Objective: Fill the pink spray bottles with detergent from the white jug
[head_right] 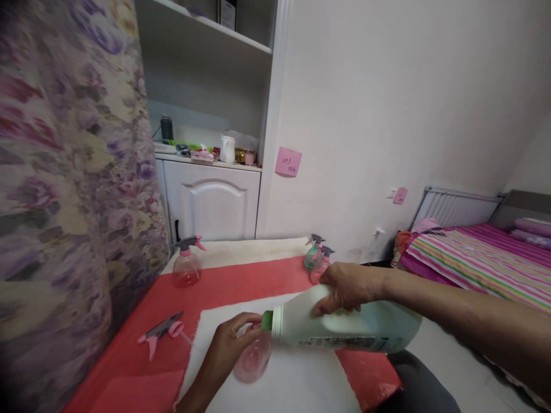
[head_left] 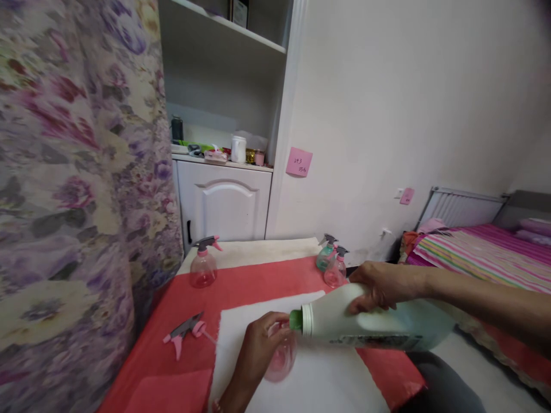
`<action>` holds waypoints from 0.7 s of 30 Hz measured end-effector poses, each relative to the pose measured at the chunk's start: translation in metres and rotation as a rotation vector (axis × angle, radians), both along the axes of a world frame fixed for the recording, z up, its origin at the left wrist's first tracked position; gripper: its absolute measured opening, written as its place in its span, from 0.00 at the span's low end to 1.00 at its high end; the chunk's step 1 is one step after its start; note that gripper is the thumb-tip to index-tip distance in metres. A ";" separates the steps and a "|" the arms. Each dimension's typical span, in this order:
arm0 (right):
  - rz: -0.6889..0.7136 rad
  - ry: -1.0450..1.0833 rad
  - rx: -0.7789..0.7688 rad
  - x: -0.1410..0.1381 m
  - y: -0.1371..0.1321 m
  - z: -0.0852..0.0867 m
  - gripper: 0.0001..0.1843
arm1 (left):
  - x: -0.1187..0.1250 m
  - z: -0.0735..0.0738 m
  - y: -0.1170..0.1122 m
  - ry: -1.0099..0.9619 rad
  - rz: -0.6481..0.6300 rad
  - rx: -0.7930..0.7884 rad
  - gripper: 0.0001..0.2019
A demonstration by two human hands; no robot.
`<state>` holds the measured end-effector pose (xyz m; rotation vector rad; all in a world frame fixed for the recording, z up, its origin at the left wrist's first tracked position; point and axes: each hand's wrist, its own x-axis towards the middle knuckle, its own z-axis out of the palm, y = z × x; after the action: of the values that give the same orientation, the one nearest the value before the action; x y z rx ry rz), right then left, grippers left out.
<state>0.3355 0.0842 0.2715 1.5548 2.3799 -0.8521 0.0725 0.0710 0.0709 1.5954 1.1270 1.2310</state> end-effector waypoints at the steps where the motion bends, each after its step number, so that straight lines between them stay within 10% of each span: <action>1: 0.000 -0.003 0.001 0.000 0.000 0.000 0.24 | 0.000 0.000 0.000 0.002 -0.001 0.002 0.09; 21: 0.004 -0.007 -0.009 0.000 0.000 0.002 0.24 | -0.001 -0.001 0.002 0.005 -0.005 -0.002 0.09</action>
<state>0.3355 0.0843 0.2734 1.5469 2.3704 -0.8541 0.0715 0.0726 0.0697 1.5997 1.1265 1.2224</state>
